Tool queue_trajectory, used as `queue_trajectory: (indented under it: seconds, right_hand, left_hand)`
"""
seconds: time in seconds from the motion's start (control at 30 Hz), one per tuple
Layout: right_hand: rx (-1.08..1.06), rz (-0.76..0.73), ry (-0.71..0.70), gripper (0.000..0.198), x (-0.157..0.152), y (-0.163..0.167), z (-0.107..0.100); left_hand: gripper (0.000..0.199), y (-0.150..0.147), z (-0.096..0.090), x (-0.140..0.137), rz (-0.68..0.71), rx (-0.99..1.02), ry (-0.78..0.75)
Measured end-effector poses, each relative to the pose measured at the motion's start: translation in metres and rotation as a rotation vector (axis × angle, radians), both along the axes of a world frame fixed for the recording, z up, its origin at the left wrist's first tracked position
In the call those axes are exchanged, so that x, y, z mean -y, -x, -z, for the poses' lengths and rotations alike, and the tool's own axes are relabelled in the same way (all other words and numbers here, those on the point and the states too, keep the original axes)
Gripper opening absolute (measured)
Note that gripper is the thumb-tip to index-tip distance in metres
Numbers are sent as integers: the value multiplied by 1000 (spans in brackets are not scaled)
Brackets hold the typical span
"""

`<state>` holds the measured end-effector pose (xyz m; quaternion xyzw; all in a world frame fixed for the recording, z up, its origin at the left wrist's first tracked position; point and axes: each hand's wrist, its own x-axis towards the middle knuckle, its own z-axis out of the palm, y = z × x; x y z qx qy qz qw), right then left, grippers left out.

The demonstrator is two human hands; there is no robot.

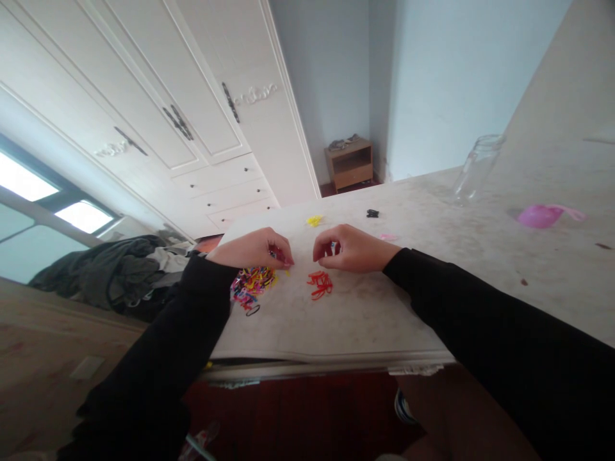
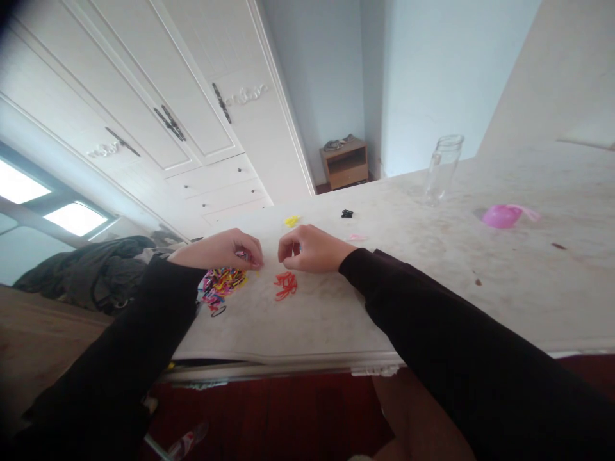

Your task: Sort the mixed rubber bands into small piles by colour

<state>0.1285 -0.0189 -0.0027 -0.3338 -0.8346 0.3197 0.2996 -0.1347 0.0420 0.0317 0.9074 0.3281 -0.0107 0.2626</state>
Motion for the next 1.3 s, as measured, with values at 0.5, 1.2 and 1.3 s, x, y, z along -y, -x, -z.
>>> queue_trajectory:
  seconds: [0.5, 1.2, 1.3]
  right_hand:
    - [1, -5, 18, 14, 0, -1, 2]
    - [4, 51, -21, 15, -3, -1, 7]
    - [25, 65, -44, 16, -3, -2, 7]
  left_hand:
    - [18, -3, -4, 9, 73, -92, -72]
    - [15, -3, -3, 7, -45, -89, -95]
    - [13, -4, -1, 6, -28, -14, -93]
